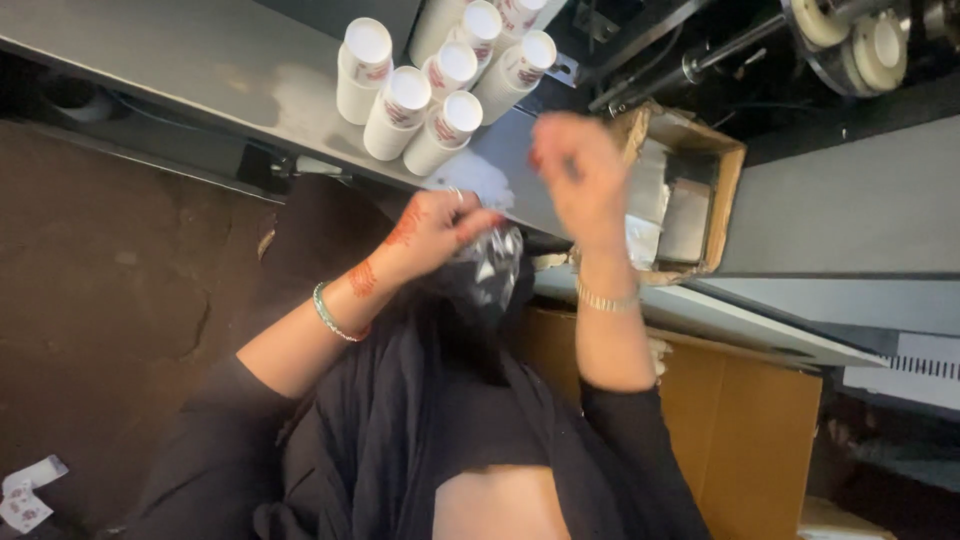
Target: Manually sleeve and package manufactured paper cups.
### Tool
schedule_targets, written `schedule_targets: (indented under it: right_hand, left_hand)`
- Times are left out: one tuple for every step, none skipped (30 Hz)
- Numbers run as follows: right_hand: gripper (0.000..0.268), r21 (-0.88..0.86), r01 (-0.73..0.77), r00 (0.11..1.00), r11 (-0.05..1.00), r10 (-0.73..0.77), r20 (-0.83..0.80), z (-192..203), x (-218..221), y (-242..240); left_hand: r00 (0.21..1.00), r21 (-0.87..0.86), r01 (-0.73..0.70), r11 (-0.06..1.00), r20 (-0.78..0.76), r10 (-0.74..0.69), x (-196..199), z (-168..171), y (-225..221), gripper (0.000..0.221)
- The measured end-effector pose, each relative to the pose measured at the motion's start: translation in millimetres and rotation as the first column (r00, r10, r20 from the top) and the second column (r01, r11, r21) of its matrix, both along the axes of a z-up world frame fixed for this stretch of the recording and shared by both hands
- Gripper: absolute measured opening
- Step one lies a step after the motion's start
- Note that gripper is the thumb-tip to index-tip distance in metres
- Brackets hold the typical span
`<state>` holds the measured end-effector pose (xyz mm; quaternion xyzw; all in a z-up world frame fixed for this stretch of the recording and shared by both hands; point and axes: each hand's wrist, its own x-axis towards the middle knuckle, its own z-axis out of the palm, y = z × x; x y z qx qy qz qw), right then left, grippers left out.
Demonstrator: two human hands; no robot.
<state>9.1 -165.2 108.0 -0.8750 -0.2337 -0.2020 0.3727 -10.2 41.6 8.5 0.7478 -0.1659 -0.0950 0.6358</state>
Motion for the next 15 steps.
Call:
schedule_targets:
  right_hand:
    - [0.005,0.0,-0.006,1.0,1.0,0.006,0.0,1,21,1]
    - [0.009,-0.005,0.057,0.998,0.998,-0.056,0.034,3,43,2]
    - [0.014,-0.006,0.121,0.99,0.993,-0.12,0.069,4,64,3]
    - [0.014,-0.005,0.116,0.991,0.993,-0.115,0.07,0,74,3]
    - [0.02,-0.035,0.048,0.995,0.998,-0.044,0.091,-4,83,3]
    - [0.028,-0.066,-0.02,0.994,0.998,0.028,0.108,-9,93,3]
    - [0.028,-0.067,-0.026,0.994,0.997,0.034,0.107,-12,89,2]
    - [0.029,-0.027,0.012,0.999,1.0,-0.013,-0.039,-15,85,0]
    - [0.03,0.003,0.053,0.98,0.999,-0.052,-0.191,-19,80,-2]
    - [0.03,0.001,0.047,0.98,0.999,-0.046,-0.195,-18,68,-2]
    - [0.029,0.025,-0.031,0.974,0.999,0.036,-0.224,-17,56,-1]
    - [0.029,0.051,-0.107,0.961,0.993,0.117,-0.251,-16,43,0]
    - [0.029,0.052,-0.107,0.96,0.993,0.116,-0.253,-12,34,4]
    - [0.03,0.112,-0.116,0.939,0.987,0.146,-0.311,-7,25,8]
    - [0.031,0.171,-0.121,0.914,0.978,0.177,-0.365,-2,15,12]
  left_hand:
    - [1.0,0.0,-0.006,1.0,0.0,0.006,-4,-1,-1,0.038]
    - [0.996,-0.027,0.067,0.997,0.06,-0.065,-8,-2,-2,0.032]
    - [0.983,-0.047,0.142,0.989,0.122,-0.135,-11,-3,-4,0.027]
    - [0.984,-0.046,0.137,0.989,0.123,-0.131,-13,-6,-3,0.027]
    - [0.962,-0.065,0.222,0.973,0.176,-0.208,-15,-8,-2,0.024]
    - [0.931,-0.078,0.307,0.949,0.23,-0.282,-16,-11,0,0.021]
    - [0.933,-0.079,0.301,0.95,0.229,-0.276,-16,-8,5,0.021]
    - [0.933,-0.045,0.3,0.953,0.22,-0.284,-16,-6,10,0.02]
    - [0.934,-0.014,0.3,0.954,0.208,-0.291,-17,-3,14,0.019]
    - [0.937,-0.017,0.294,0.956,0.204,-0.285,-16,-5,15,0.019]
    - [0.931,-0.006,0.301,0.954,0.217,-0.293,-16,-7,17,0.018]
    - [0.926,0.005,0.308,0.952,0.231,-0.3,-16,-8,19,0.017]
    - [0.926,0.004,0.308,0.951,0.229,-0.301,-16,-9,17,0.017]
    - [0.924,0.019,0.305,0.952,0.235,-0.301,-17,-9,14,0.016]
    - [0.922,0.033,0.302,0.953,0.242,-0.301,-18,-9,11,0.016]
